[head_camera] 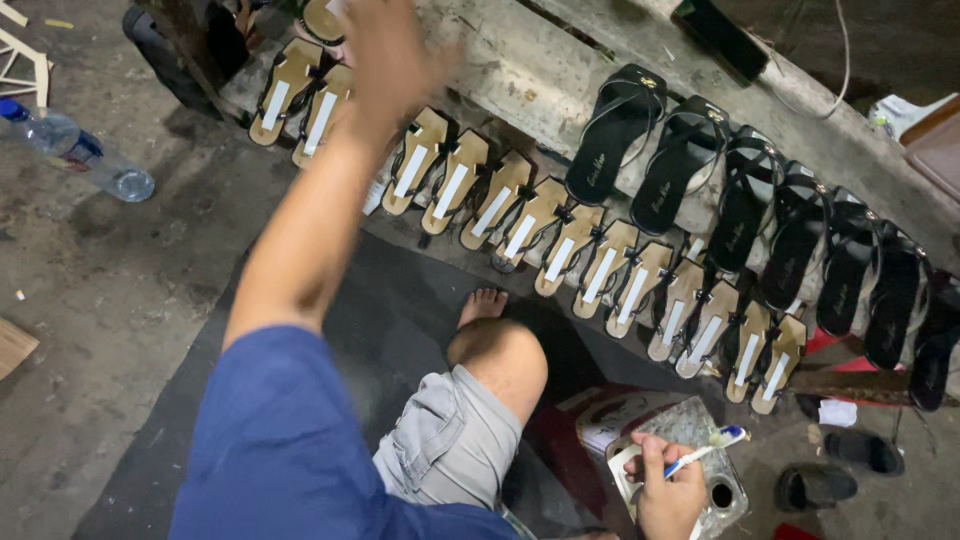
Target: The person sits on the floor and applies glue to the edges of several black sandals using a toothbrush. They repeatedly dip the brush into a container and spread the adhesive along the sole and strap edges before placing the sandals on a nearby rack.
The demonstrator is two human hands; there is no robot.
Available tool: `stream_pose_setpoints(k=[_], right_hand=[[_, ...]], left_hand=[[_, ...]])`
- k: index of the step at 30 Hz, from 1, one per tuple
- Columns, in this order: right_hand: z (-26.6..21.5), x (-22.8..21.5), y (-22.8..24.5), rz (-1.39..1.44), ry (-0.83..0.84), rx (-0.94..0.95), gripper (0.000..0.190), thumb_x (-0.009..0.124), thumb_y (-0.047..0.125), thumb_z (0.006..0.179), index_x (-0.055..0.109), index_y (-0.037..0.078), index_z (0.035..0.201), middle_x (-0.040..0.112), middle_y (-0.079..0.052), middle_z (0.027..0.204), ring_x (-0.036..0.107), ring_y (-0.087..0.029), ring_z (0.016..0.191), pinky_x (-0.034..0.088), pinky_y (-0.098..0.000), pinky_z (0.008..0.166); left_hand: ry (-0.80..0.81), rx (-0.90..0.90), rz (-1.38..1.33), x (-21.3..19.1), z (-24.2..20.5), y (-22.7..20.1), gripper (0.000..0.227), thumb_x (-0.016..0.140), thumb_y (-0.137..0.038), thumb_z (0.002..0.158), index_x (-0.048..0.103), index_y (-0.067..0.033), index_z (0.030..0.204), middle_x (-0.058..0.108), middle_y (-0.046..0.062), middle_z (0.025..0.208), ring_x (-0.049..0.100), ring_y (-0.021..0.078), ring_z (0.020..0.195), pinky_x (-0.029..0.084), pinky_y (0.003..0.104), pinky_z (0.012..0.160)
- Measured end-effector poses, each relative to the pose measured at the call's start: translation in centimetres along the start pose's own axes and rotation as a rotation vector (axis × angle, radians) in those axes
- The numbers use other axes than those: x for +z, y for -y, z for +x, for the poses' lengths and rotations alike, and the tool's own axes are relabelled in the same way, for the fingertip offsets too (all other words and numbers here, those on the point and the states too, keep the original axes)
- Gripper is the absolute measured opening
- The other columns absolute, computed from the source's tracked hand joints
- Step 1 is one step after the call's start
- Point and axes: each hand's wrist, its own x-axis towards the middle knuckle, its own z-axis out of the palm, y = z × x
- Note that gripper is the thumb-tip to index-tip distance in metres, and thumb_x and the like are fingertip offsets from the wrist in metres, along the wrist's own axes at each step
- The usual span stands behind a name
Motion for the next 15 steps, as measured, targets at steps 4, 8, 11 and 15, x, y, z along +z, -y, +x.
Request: stream_pose_setpoints(k=[4, 8, 11, 15], right_hand=[[-1.1, 3.4, 3.9, 0.205, -0.029, -0.176, 0.024, 0.061, 0.015, 0.107, 0.039, 0.008, 0.104, 0.065, -0.021, 0.113, 0.055, -0.014, 0.067, 0.048, -0.0264, 0.057], [-4.5, 6.4, 8.9, 0.363, -0.125, -0.416, 0.040, 0.066, 0.034, 0.092, 0.042, 0.010, 0.114, 0.051, -0.016, 0.120, 0.054, -0.014, 0.079, 0.046, -0.0256, 0.059], [-7.0, 6.6, 11.6, 0.651, -0.120, -0.561, 0.055, 0.049, 0.059, 0.113, 0.045, 0.004, 0.111, 0.050, -0.018, 0.124, 0.055, -0.019, 0.084, 0.047, -0.0278, 0.069], [-7.3, 3.5, 11.4, 0.506, -0.170, -0.639, 0.057, 0.048, 0.063, 0.110, 0.048, 0.006, 0.114, 0.052, -0.015, 0.119, 0.052, -0.018, 0.079, 0.045, -0.0295, 0.066]], left_hand=[[0.482, -0.219, -0.956, -5.9, -14.2, -16.8, 0.103, 0.092, -0.044, 0.075, 0.039, 0.0016, 0.150, 0.050, 0.025, 0.148, 0.050, 0.0377, 0.140, 0.041, 0.043, 0.117], [1.088, -0.362, -1.419, -10.3, -28.1, -28.8, 0.138, 0.085, -0.058, 0.068, 0.011, 0.0068, 0.165, 0.032, 0.030, 0.160, 0.046, 0.0384, 0.144, 0.040, 0.045, 0.119], [1.304, -0.405, -1.454, -9.9, -32.9, -30.4, 0.153, 0.086, -0.062, 0.061, -0.003, 0.0053, 0.166, 0.022, 0.033, 0.161, 0.036, 0.0425, 0.148, 0.034, 0.047, 0.119], [1.041, 0.050, -1.161, -8.0, -32.4, -27.7, 0.135, 0.092, -0.047, 0.065, 0.011, 0.0020, 0.161, 0.024, 0.033, 0.164, 0.031, 0.0454, 0.150, 0.031, 0.048, 0.122]])
